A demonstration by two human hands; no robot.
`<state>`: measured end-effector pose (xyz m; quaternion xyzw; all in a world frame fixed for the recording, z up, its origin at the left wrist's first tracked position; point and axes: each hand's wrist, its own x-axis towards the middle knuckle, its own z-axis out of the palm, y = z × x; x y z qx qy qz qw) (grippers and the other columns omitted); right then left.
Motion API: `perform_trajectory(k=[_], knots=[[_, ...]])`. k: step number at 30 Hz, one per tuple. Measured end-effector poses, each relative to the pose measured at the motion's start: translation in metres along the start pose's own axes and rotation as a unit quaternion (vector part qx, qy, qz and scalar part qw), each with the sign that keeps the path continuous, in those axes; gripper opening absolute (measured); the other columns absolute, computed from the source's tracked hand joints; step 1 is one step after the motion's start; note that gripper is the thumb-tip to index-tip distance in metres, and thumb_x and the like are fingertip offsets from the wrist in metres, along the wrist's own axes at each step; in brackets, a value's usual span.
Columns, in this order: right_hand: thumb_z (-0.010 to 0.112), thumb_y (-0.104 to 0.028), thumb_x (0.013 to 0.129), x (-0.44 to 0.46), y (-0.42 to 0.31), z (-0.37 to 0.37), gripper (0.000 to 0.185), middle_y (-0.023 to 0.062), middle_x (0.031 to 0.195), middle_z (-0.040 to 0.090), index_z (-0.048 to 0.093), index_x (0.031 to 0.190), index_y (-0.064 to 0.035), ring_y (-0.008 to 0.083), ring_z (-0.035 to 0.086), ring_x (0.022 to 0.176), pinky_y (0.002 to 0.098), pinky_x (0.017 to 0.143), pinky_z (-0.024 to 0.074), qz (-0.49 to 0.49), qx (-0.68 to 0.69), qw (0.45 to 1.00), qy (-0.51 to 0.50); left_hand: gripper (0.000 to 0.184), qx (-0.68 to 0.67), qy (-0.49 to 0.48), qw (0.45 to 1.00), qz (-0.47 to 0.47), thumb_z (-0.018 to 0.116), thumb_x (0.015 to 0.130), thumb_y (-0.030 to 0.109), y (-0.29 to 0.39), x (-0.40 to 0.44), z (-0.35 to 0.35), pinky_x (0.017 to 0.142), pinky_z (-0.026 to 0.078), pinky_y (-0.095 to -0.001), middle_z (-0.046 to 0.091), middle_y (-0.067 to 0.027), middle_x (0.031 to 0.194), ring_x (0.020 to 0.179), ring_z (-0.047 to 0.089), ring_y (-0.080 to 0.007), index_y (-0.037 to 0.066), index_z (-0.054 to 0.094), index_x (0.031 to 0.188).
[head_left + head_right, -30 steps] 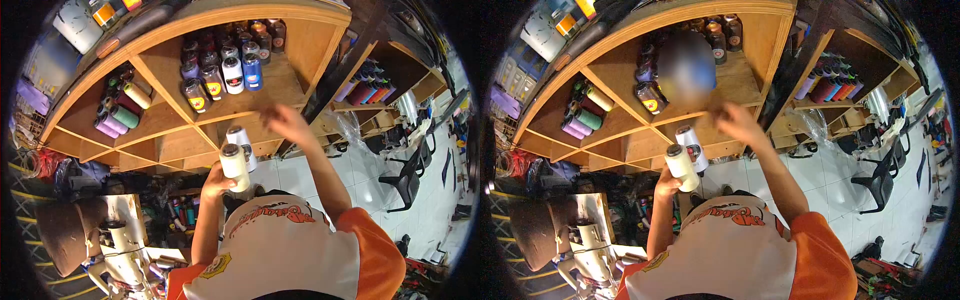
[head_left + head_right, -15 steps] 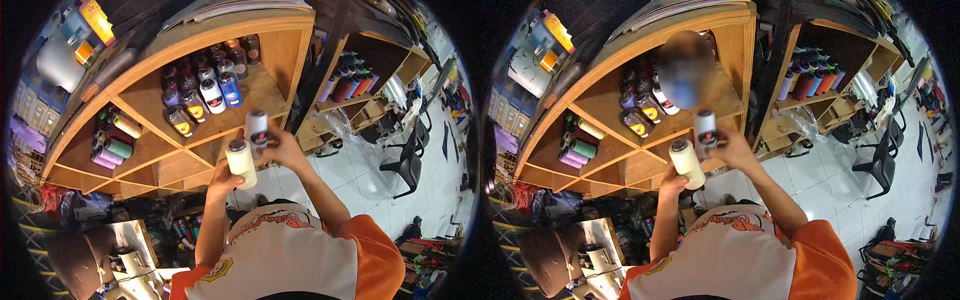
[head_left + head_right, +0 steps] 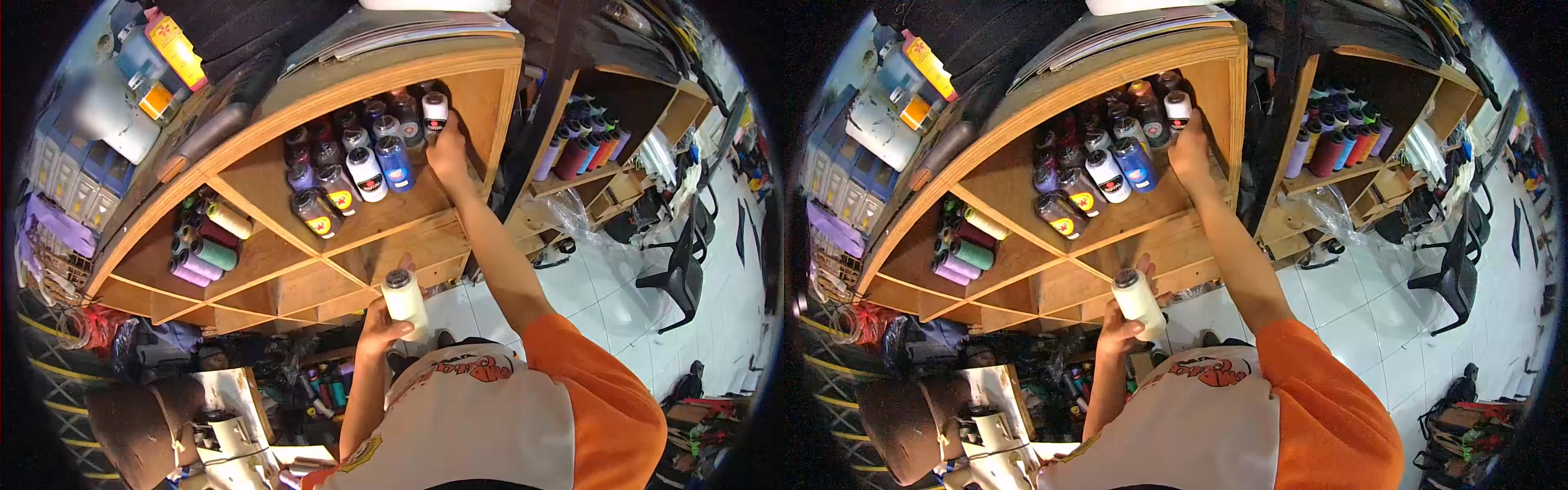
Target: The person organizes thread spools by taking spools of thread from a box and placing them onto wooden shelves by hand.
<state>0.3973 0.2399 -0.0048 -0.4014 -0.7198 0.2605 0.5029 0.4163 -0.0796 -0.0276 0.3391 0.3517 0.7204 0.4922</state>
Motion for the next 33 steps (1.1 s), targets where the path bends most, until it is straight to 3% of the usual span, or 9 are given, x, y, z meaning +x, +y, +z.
perform_trajectory(k=[7,19,21,23,24,27,28,30,33], knots=[[0.056,-0.006,0.082,0.009,-0.013,-0.009,0.027,0.0314,0.092,0.061,0.048,0.107,0.003,0.0468,0.06,0.09,0.0512,0.078,0.0487,0.081,-0.141,0.984,-0.067,0.081,0.001,0.028,1.0,0.005,0.076,0.062,0.02,0.0,-0.01,-0.008,0.104,0.035,-0.0518,0.014,-0.0214,0.152,0.139,0.021,-0.0353,-0.01,0.043,0.129],[0.06,-0.014,0.082,0.0,-0.007,-0.005,0.026,0.0237,0.089,0.065,0.051,0.105,-0.0061,0.0433,0.062,0.084,0.0515,0.073,0.0486,0.08,-0.173,0.982,-0.012,0.08,-0.019,0.024,0.999,-0.011,0.076,0.063,0.016,0.004,-0.007,-0.01,0.101,0.04,-0.0497,0.015,-0.0203,0.152,0.136,0.028,-0.0372,-0.009,0.041,0.131],[0.059,-0.014,0.083,0.002,-0.009,-0.009,0.038,0.0244,0.096,0.064,0.044,0.115,0.0008,0.0414,0.063,0.089,0.0492,0.076,0.051,0.087,-0.184,0.978,-0.048,0.08,-0.023,0.016,1.0,-0.012,0.075,0.064,0.014,0.004,-0.007,-0.01,0.1,0.041,-0.0492,0.016,-0.0205,0.151,0.134,0.031,-0.0384,-0.008,0.039,0.133],[0.06,-0.016,0.083,0.001,-0.004,-0.009,0.042,0.0245,0.098,0.063,0.043,0.118,0.0009,0.0409,0.063,0.09,0.049,0.077,0.0509,0.088,-0.166,0.981,-0.042,0.075,-0.005,0.027,1.0,-0.016,0.074,0.067,0.012,0.006,-0.007,-0.006,0.098,0.044,-0.0458,0.029,-0.0205,0.146,0.129,0.04,-0.0355,-0.008,0.041,0.132],[0.064,-0.016,0.08,-0.004,-0.007,-0.013,0.028,0.023,0.088,0.065,0.053,0.104,-0.0057,0.0389,0.064,0.083,0.0461,0.071,0.0503,0.057,-0.133,0.989,0.032,0.072,0.004,0.034,0.999,-0.017,0.073,0.068,0.011,0.007,-0.006,-0.005,0.097,0.045,-0.0441,0.035,-0.0205,0.143,0.126,0.044,-0.034,-0.007,0.042,0.131],[0.069,-0.019,0.078,-0.016,-0.015,-0.041,0.03,0.0226,0.085,0.065,0.056,0.101,-0.0036,0.0352,0.065,0.077,0.0403,0.068,0.0516,0.024,-0.089,0.995,-0.033,0.061,0.117,0.102,0.984,-0.083,0.072,0.072,0.009,0.005,0.004,-0.015,0.091,0.048,-0.037,0.056,-0.0155,0.123,0.11,0.058,-0.0251,-0.006,0.047,0.126],[0.074,-0.024,0.076,-0.028,-0.026,-0.061,0.036,0.0158,0.081,0.067,0.059,0.099,-0.0008,0.0274,0.066,0.07,0.0347,0.063,0.0516,-0.048,-0.041,0.994,-0.094,0.054,0.142,0.139,0.979,-0.048,0.074,0.073,0.011,0.008,0.012,-0.007,0.085,0.049,-0.0331,0.064,-0.0101,0.106,0.094,0.062,-0.0183,-0.004,0.051,0.12],[0.075,-0.027,0.077,-0.057,-0.052,-0.102,0.043,0.0085,0.078,0.067,0.058,0.103,0.0026,0.0207,0.065,0.067,0.031,0.061,0.051,0.189,0.214,0.897,-0.336,0.051,0.231,0.184,0.954,-0.049,0.073,0.075,0.016,0.013,0.023,0.0,0.078,0.052,-0.0336,0.062,-0.0153,0.104,0.095,0.063,-0.0237,-0.007,0.052,0.114],[0.076,-0.029,0.076,-0.104,-0.078,-0.14,0.054,0.0096,0.085,0.066,0.055,0.111,0.0063,0.0176,0.065,0.077,0.0286,0.065,0.0516,0.104,0.178,0.891,-0.403,0.057,0.384,0.232,0.893,0.042,0.079,0.07,0.015,0.016,0.047,0.014,0.078,0.05,-0.0341,0.061,-0.0133,0.102,0.093,0.062,-0.0231,-0.003,0.051,0.116]])
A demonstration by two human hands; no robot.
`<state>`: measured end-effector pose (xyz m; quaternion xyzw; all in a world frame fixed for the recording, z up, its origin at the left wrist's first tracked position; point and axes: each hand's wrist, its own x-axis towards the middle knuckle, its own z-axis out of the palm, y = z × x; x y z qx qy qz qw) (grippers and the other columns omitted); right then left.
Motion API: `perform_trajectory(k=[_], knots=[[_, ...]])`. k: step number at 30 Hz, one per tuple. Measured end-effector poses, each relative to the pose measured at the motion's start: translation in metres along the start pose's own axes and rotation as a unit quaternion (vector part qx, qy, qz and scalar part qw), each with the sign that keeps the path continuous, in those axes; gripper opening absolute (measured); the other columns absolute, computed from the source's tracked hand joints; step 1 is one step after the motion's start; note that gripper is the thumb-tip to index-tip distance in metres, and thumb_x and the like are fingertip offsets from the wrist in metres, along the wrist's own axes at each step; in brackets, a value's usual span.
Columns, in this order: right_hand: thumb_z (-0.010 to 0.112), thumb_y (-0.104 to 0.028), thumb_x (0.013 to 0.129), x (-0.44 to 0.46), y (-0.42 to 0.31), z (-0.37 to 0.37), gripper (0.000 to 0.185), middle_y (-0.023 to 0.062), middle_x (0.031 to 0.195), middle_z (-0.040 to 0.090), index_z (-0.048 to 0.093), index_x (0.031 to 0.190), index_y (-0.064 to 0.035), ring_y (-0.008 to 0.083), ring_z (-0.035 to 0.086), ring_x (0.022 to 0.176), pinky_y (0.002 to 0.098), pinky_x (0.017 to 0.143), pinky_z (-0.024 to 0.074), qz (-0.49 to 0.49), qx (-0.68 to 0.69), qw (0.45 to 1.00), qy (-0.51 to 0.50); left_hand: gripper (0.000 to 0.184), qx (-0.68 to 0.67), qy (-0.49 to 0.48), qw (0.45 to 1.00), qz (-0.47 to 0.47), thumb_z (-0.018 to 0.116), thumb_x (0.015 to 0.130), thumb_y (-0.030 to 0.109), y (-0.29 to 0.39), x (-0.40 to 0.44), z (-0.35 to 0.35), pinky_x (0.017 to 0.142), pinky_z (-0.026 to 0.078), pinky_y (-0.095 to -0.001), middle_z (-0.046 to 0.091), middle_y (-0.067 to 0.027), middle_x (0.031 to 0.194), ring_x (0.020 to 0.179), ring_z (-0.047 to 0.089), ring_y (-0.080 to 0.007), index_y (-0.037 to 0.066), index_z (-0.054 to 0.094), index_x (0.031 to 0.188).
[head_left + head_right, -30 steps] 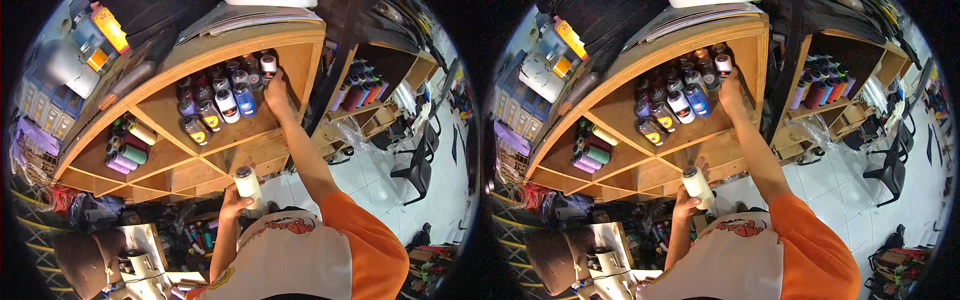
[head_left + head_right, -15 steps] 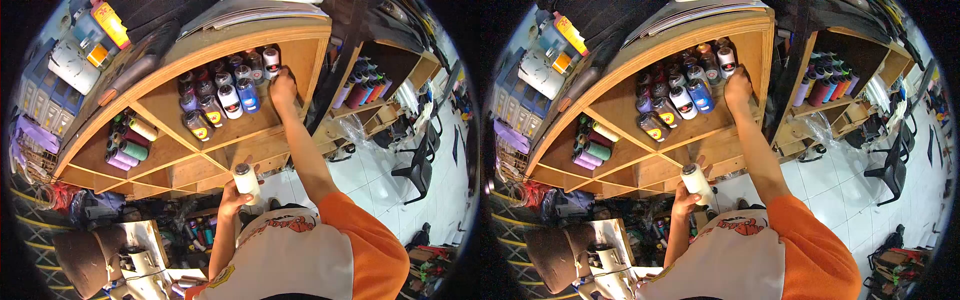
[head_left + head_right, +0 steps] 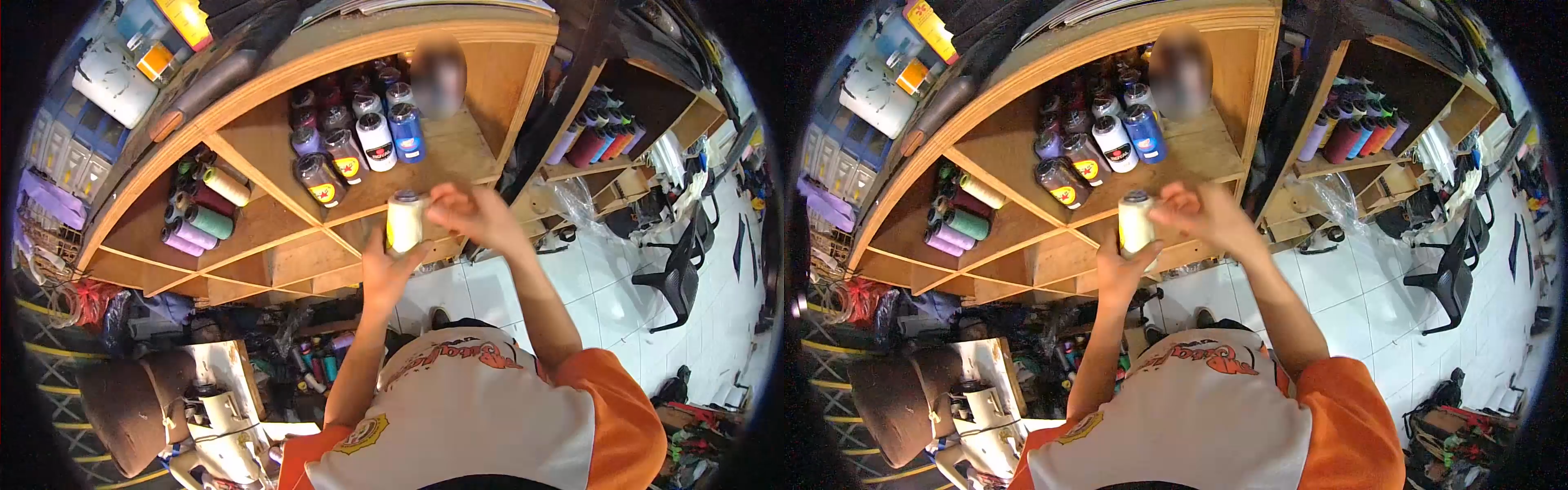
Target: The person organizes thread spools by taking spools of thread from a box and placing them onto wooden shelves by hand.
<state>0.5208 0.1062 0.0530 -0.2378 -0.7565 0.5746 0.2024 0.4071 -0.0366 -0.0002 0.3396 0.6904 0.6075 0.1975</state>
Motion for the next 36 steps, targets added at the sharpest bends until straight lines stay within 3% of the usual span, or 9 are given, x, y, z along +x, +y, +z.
perform_trajectory(k=[2,5,13,16,21,22,24,28,36], knots=[[0.078,-0.034,0.074,-0.019,0.011,0.022,0.064,0.0133,0.086,0.066,0.053,0.117,0.0062,0.0177,0.065,0.079,0.0284,0.066,0.0517,-0.08,0.004,0.995,0.064,0.061,0.104,0.052,0.99,0.075,0.08,0.067,0.013,0.006,-0.001,0.012,0.077,0.049,-0.036,0.06,-0.014,0.101,0.092,0.06,-0.0257,-0.001,0.05,0.117],[0.078,-0.027,0.074,-0.016,0.026,0.031,0.065,0.0163,0.096,0.064,0.05,0.122,0.0077,0.0177,0.064,0.087,0.0289,0.072,0.0516,-0.042,0.016,0.991,0.124,0.066,0.183,0.078,0.968,0.156,0.078,0.064,0.008,0.018,-0.003,0.025,0.079,0.048,-0.0429,0.055,-0.0174,0.101,0.095,0.057,-0.0361,0.0,0.047,0.122],[0.077,-0.018,0.075,-0.009,0.022,0.007,0.066,0.0148,0.109,0.062,0.045,0.127,0.0077,0.0178,0.061,0.097,0.0318,0.081,0.0503,-0.071,0.279,0.956,0.054,0.062,0.102,-0.015,0.986,0.129,0.077,0.068,0.008,0.008,0.0,0.025,0.084,0.048,-0.0362,0.059,-0.0171,0.105,0.098,0.06,-0.0268,-0.005,0.048,0.122],[0.079,-0.021,0.072,-0.015,0.021,0.017,0.07,0.0135,0.11,0.062,0.046,0.127,0.0067,0.017,0.061,0.097,0.0321,0.082,0.0503,-0.055,0.019,0.996,0.071,0.064,0.139,0.074,0.972,0.177,0.079,0.063,0.008,0.007,0.004,0.036,0.081,0.048,-0.0407,0.059,-0.0188,0.102,0.094,0.06,-0.0345,-0.002,0.051,0.12],[0.08,-0.016,0.07,0.001,0.029,0.006,0.053,0.0143,0.099,0.066,0.057,0.113,0.0052,0.0148,0.062,0.092,0.0296,0.08,0.0501,-0.053,0.124,0.982,0.131,0.092,0.075,0.025,0.991,0.104,0.081,0.066,0.006,0.011,0.004,0.052,0.091,0.048,-0.0374,0.04,-0.0185,0.125,0.115,0.049,-0.0295,0.0,0.026,0.14],[0.078,-0.011,0.072,0.01,0.019,-0.005,0.05,0.008,0.101,0.065,0.055,0.116,0.0018,0.0149,0.061,0.096,0.0271,0.079,0.0489,-0.029,0.03,0.985,0.165,0.092,0.075,0.023,0.99,0.116,0.08,0.066,0.006,0.011,0.001,0.053,0.091,0.048,-0.0372,0.04,-0.0183,0.125,0.116,0.048,-0.0295,0.0,0.025,0.14],[0.077,-0.011,0.074,0.041,0.014,-0.017,0.048,0.0085,0.102,0.065,0.054,0.115,0.0007,0.0164,0.061,0.097,0.0281,0.08,0.0502,-0.118,0.087,0.957,0.249,0.093,0.076,0.019,0.987,0.141,0.08,0.067,0.006,0.008,-0.005,0.053,0.09,0.048,-0.0368,0.039,-0.0179,0.125,0.116,0.048,-0.0295,0.0,0.024,0.141],[0.077,-0.013,0.07,0.103,0.031,-0.033,0.054,0.0153,0.107,0.064,0.052,0.116,0.0024,0.0221,0.064,0.098,0.0316,0.082,0.051,-0.107,-0.12,0.948,0.274,0.09,0.097,0.012,0.989,0.115,0.077,0.069,0.004,-0.011,-0.02,0.049,0.091,0.048,-0.0377,0.037,-0.0188,0.129,0.118,0.046,-0.0303,0.001,0.024,0.141],[0.074,-0.009,0.069,0.147,0.069,-0.011,0.054,0.018,0.105,0.062,0.054,0.118,-0.0016,0.0309,0.063,0.095,0.0352,0.078,0.052,-0.147,-0.202,0.917,0.312,0.085,0.103,0.044,0.991,0.073,0.077,0.069,0.004,-0.03,-0.032,0.027,0.089,0.05,-0.0385,0.036,-0.0202,0.133,0.117,0.049,-0.0324,0.002,0.029,0.139]])
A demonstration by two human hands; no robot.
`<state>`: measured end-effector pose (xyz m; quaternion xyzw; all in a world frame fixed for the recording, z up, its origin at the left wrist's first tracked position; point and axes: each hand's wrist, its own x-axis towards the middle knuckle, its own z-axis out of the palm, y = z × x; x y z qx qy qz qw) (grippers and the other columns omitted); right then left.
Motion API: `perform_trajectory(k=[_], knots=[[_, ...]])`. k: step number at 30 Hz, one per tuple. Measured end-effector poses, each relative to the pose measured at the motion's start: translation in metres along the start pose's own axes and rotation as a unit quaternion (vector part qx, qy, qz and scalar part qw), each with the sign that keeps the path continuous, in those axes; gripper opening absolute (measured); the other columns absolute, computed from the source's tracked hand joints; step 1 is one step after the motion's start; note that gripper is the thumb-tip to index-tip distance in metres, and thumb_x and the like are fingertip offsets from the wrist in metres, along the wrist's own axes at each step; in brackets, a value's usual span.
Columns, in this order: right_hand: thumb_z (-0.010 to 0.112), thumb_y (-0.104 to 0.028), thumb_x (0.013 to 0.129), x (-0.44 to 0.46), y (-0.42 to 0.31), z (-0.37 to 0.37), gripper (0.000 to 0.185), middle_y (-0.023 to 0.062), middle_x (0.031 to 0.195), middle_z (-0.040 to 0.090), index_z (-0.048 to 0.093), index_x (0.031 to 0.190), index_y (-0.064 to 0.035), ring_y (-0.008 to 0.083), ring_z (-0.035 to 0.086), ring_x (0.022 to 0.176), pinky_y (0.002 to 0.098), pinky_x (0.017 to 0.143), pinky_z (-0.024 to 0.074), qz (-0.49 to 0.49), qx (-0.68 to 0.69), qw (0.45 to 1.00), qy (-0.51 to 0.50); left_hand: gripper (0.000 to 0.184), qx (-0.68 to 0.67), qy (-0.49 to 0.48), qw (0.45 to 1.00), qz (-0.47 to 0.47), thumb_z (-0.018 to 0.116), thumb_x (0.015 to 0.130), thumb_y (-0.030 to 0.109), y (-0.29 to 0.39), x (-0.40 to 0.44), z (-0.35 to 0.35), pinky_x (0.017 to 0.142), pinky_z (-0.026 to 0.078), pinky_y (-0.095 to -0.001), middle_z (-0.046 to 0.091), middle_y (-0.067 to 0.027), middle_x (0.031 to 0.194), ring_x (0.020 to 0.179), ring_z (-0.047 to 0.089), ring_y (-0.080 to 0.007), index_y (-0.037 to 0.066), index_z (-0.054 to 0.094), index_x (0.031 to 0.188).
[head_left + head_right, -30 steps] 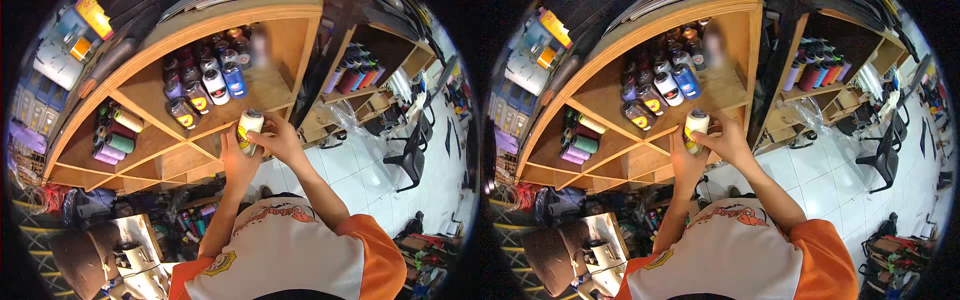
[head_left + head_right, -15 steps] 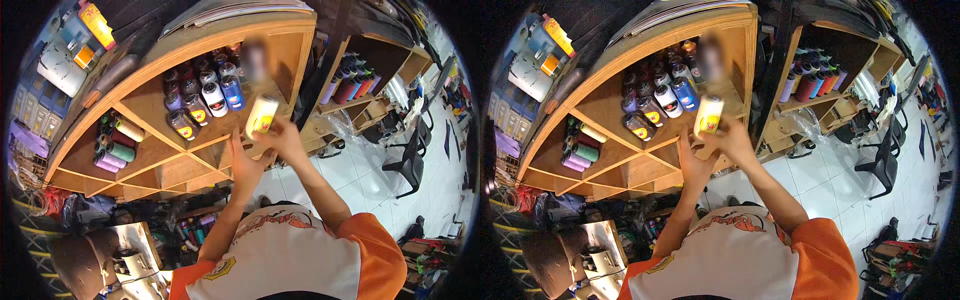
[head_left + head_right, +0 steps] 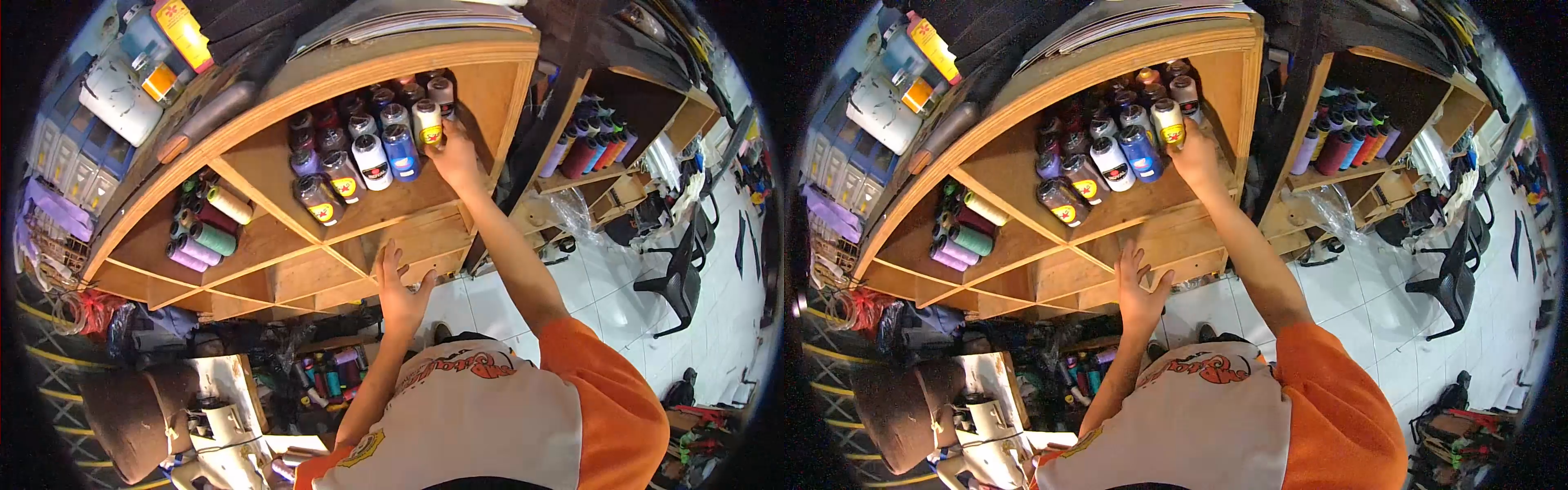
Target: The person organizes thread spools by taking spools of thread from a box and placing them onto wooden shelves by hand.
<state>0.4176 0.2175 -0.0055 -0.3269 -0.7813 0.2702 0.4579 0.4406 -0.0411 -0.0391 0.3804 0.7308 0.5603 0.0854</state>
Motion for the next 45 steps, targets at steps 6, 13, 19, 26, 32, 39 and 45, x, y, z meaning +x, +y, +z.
perform_trajectory(k=[6,13,19,26,32,39,45], knots=[[0.074,-0.012,0.071,-0.008,0.0,-0.007,0.055,0.019,0.108,0.062,0.053,0.12,-0.0003,0.0296,0.065,0.093,0.0358,0.077,0.0535,-0.02,-0.024,0.999,0.009,0.078,-0.007,-0.012,1.0,-0.001,0.074,0.071,0.004,-0.016,-0.01,-0.008,0.087,0.051,-0.0373,0.04,-0.0201,0.131,0.115,0.051,-0.0316,0.002,0.033,0.137],[0.063,-0.001,0.082,-0.096,-0.027,-0.105,0.037,0.0122,0.1,0.067,0.054,0.118,0.0019,0.0182,0.066,0.094,0.0293,0.077,0.055,0.09,0.062,0.994,-0.03,0.052,-0.03,-0.131,0.99,0.042,0.071,0.074,0.005,-0.027,-0.015,-0.034,0.081,0.052,-0.0347,0.046,-0.0164,0.129,0.111,0.053,-0.0296,0.006,0.052,0.123],[0.055,0.003,0.085,-0.269,-0.018,-0.209,0.027,0.0173,0.092,0.067,0.056,0.112,0.0077,0.0212,0.068,0.085,0.0294,0.075,0.0562,0.292,0.132,0.934,0.157,0.034,-0.069,-0.33,0.939,0.067,0.069,0.076,0.003,-0.031,-0.039,-0.065,0.08,0.052,-0.0319,0.049,-0.0171,0.126,0.111,0.053,-0.0281,0.003,0.06,0.11],[0.061,-0.016,0.085,-0.53,-0.12,-0.269,0.028,0.0151,0.095,0.068,0.063,0.106,0.0027,0.0187,0.067,0.083,0.0301,0.075,0.0518,0.481,-0.168,0.807,0.299,0.029,-0.136,-0.536,0.832,0.041,0.062,0.079,-0.004,-0.061,-0.1,-0.083,0.076,0.053,-0.0289,0.046,-0.013,0.129,0.102,0.06,-0.0219,-0.004,0.059,0.108],[0.07,-0.032,0.07,-0.724,-0.125,-0.235,0.049,0.018,0.095,0.068,0.064,0.107,-0.0005,0.0304,0.066,0.091,0.0376,0.082,0.0502,0.685,-0.229,0.647,0.246,0.028,-0.141,-0.637,0.753,0.09,0.062,0.081,-0.003,-0.046,-0.134,-0.072,0.076,0.05,-0.0268,0.046,-0.0101,0.13,0.102,0.06,-0.0193,-0.001,0.059,0.109],[0.059,-0.012,0.078,-0.741,-0.126,-0.236,0.038,0.0199,0.116,0.051,0.052,0.115,-0.0071,0.0384,0.053,0.105,0.0481,0.089,0.0453,0.719,-0.452,0.486,0.205,0.026,-0.151,-0.636,0.752,0.083,0.062,0.081,-0.003,-0.03,-0.156,-0.054,0.072,0.051,-0.0253,0.048,-0.0109,0.127,0.097,0.062,-0.0182,-0.001,0.06,0.107],[0.059,-0.015,0.082,-0.804,-0.128,-0.293,0.033,0.0144,0.117,0.053,0.053,0.113,-0.0094,0.0315,0.054,0.109,0.0501,0.087,0.0443,0.781,-0.441,0.442,0.021,0.024,-0.154,-0.611,0.776,0.026,0.06,0.084,-0.003,-0.012,-0.201,-0.039,0.075,0.052,-0.0262,0.049,-0.0098,0.126,0.099,0.062,-0.0182,-0.002,0.059,0.108]])
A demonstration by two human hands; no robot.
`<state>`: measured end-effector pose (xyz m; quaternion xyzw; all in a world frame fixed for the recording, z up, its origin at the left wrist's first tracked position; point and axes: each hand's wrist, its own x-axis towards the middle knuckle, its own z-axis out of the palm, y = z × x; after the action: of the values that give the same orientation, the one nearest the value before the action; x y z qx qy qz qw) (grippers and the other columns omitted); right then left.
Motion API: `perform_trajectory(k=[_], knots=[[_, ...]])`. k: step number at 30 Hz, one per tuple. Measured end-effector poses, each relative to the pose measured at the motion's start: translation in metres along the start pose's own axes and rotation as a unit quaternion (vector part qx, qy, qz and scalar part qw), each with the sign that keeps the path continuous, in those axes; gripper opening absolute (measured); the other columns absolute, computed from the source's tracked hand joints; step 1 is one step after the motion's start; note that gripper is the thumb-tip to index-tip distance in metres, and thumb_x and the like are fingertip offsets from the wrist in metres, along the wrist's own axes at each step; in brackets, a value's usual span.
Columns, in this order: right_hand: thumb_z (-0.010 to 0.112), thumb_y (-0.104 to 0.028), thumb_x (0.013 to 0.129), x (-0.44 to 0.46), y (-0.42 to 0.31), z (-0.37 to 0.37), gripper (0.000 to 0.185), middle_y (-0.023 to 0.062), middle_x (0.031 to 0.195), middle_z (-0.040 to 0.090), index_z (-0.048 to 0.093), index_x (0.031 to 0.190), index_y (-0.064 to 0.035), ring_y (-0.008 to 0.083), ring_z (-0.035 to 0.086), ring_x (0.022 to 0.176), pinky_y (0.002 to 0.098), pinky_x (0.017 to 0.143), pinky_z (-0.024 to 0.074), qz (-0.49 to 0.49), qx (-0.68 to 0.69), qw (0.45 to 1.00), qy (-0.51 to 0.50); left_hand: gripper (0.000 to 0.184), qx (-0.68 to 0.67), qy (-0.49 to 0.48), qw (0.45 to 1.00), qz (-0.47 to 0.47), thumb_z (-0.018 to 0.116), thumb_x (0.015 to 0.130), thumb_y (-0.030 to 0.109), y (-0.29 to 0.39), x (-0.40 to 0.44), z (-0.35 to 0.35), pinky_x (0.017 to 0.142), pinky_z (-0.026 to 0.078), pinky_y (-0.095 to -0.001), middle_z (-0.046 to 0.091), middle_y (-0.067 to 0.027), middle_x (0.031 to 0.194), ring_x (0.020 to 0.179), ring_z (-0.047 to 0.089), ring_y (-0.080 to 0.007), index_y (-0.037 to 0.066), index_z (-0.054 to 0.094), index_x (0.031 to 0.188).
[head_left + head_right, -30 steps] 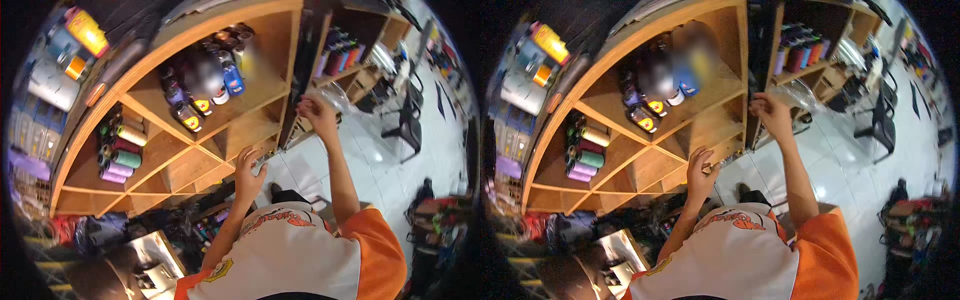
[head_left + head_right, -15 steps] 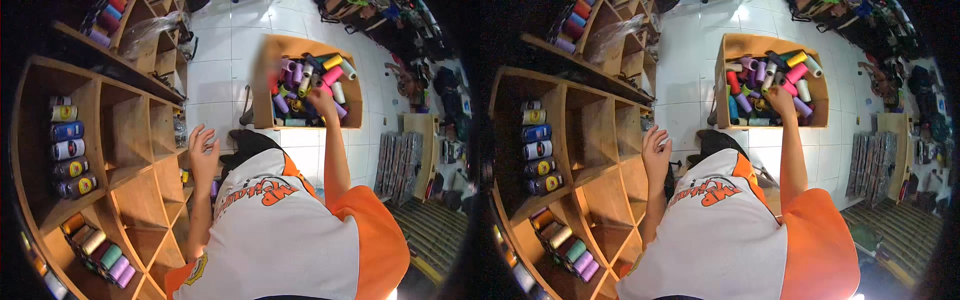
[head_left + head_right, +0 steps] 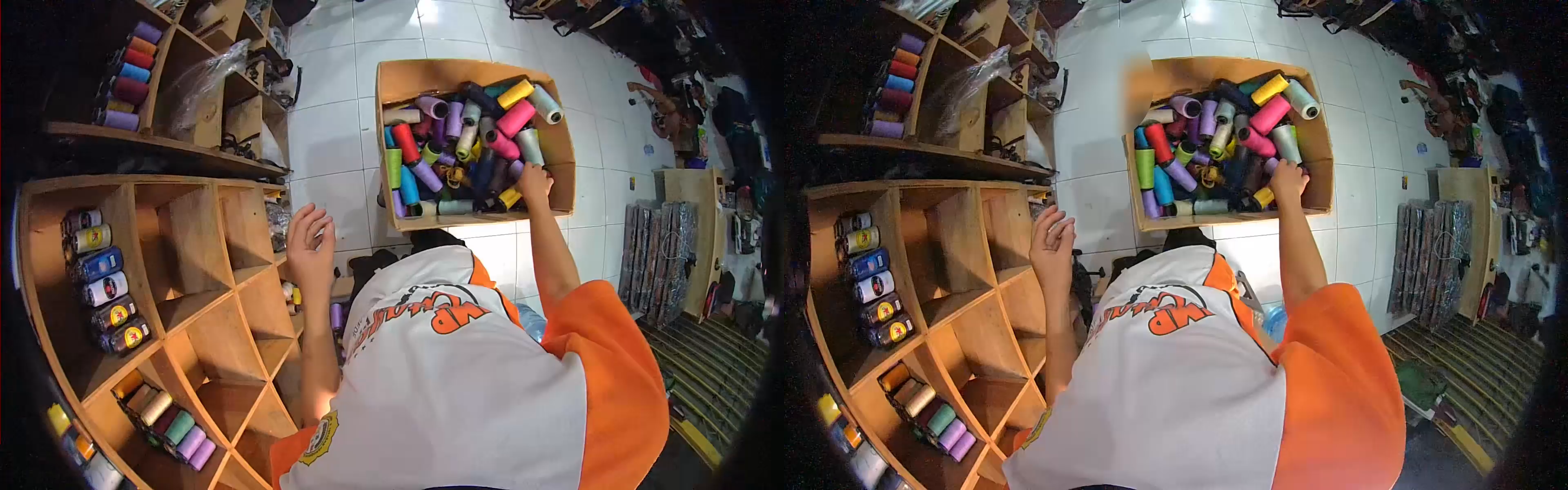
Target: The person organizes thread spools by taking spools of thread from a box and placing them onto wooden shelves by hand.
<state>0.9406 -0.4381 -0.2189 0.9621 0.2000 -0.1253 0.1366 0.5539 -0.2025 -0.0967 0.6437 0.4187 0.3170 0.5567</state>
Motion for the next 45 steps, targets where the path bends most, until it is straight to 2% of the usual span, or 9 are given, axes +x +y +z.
perform_trajectory(k=[9,16,23,26,30,32,34,40,45], knots=[[0.075,-0.031,0.065,-0.009,0.009,-0.079,0.059,0.0208,0.1,0.066,0.059,0.114,-0.0006,0.0328,0.066,0.09,0.0413,0.078,0.0526,-0.099,0.12,0.961,-0.228,0.026,-0.065,-0.103,0.988,-0.099,0.059,0.087,0.003,0.024,0.01,0.1,0.08,0.051,-0.0296,0.054,-0.012,0.119,0.099,0.061,-0.0185,-0.001,0.056,0.112],[0.073,-0.029,0.078,-0.061,-0.03,-0.137,0.062,0.0117,0.116,0.059,0.049,0.128,-0.0004,0.0177,0.057,0.103,0.0295,0.089,0.0457,-0.253,0.609,0.662,-0.356,0.049,-0.264,-0.252,0.895,-0.258,0.067,0.084,0.02,0.012,0.002,0.169,0.079,0.053,-0.0362,0.06,-0.0145,0.11,0.094,0.063,-0.0214,0.0,0.045,0.123],[0.073,-0.052,0.068,0.1,-0.004,-0.017,0.071,0.0167,0.09,0.067,0.062,0.106,0.0076,0.0209,0.064,0.076,0.0335,0.071,0.0505,0.051,0.486,0.87,0.062,0.045,-0.282,-0.152,0.915,-0.244,0.066,0.085,0.017,0.008,0.002,0.14,0.076,0.054,-0.0352,0.062,-0.0128,0.106,0.09,0.064,-0.023,-0.001,0.046,0.12],[0.077,-0.048,0.066,0.156,-0.015,0.022,0.053,0.0101,0.063,0.063,0.064,0.071,0.0032,0.0206,0.056,0.048,0.0371,0.055,0.0466,0.131,0.507,0.848,0.079,0.042,-0.272,-0.109,0.927,-0.233,0.066,0.085,0.016,0.006,0.001,0.12,0.077,0.054,-0.0349,0.062,-0.0126,0.105,0.089,0.064,-0.0226,-0.002,0.047,0.118],[0.071,-0.061,0.06,0.128,-0.033,-0.037,0.081,0.0229,0.108,0.064,0.065,0.103,0.0077,0.0329,0.061,0.104,0.0392,0.089,0.0461,0.178,0.365,0.914,0.019,0.038,-0.272,-0.046,0.937,-0.212,0.062,0.087,0.015,0.0,-0.01,0.09,0.081,0.052,-0.0361,0.062,-0.0145,0.106,0.091,0.064,-0.023,-0.003,0.049,0.118],[0.074,-0.054,0.065,0.144,-0.024,-0.015,0.066,0.0138,0.097,0.067,0.067,0.097,0.0036,0.0237,0.063,0.086,0.037,0.078,0.0502,0.132,0.464,0.875,0.029,0.037,-0.304,0.01,0.927,-0.219,0.064,0.085,0.014,0.006,-0.019,0.079,0.079,0.052,-0.0351,0.062,-0.0122,0.102,0.087,0.064,-0.0206,-0.002,0.05,0.115],[0.07,-0.032,0.081,0.108,-0.036,-0.044,0.03,0.0037,0.085,0.064,0.064,0.099,-0.0083,0.0147,0.061,0.075,0.0288,0.062,0.0506,0.042,0.782,0.62,-0.032,0.036,-0.33,0.052,0.922,-0.196,0.066,0.084,0.014,0.005,-0.025,0.062,0.078,0.052,-0.0338,0.063,-0.0108,0.099,0.084,0.063,-0.0189,-0.002,0.052,0.113],[0.072,-0.027,0.08,-0.006,-0.128,-0.13,0.021,-0.0039,0.061,0.051,0.055,0.074,-0.0161,0.0083,0.053,0.056,0.0232,0.053,0.0459,-0.13,0.692,0.604,-0.374,0.041,-0.321,0.197,0.916,-0.14,0.071,0.081,0.022,-0.008,-0.061,-0.011,0.075,0.049,-0.0286,0.061,-0.006,0.096,0.084,0.059,-0.0126,0.0,0.054,0.112],[0.072,-0.018,0.077,-0.163,-0.295,-0.183,0.048,0.0068,0.098,0.061,0.053,0.115,0.0043,0.0129,0.057,0.081,0.0273,0.073,0.0476,-0.432,0.52,0.532,-0.51,0.041,-0.24,0.345,0.905,-0.068,0.07,0.081,0.019,-0.004,-0.116,-0.089,0.079,0.049,-0.0303,0.063,-0.0069,0.098,0.087,0.06,-0.0142,0.0,0.055,0.113]])
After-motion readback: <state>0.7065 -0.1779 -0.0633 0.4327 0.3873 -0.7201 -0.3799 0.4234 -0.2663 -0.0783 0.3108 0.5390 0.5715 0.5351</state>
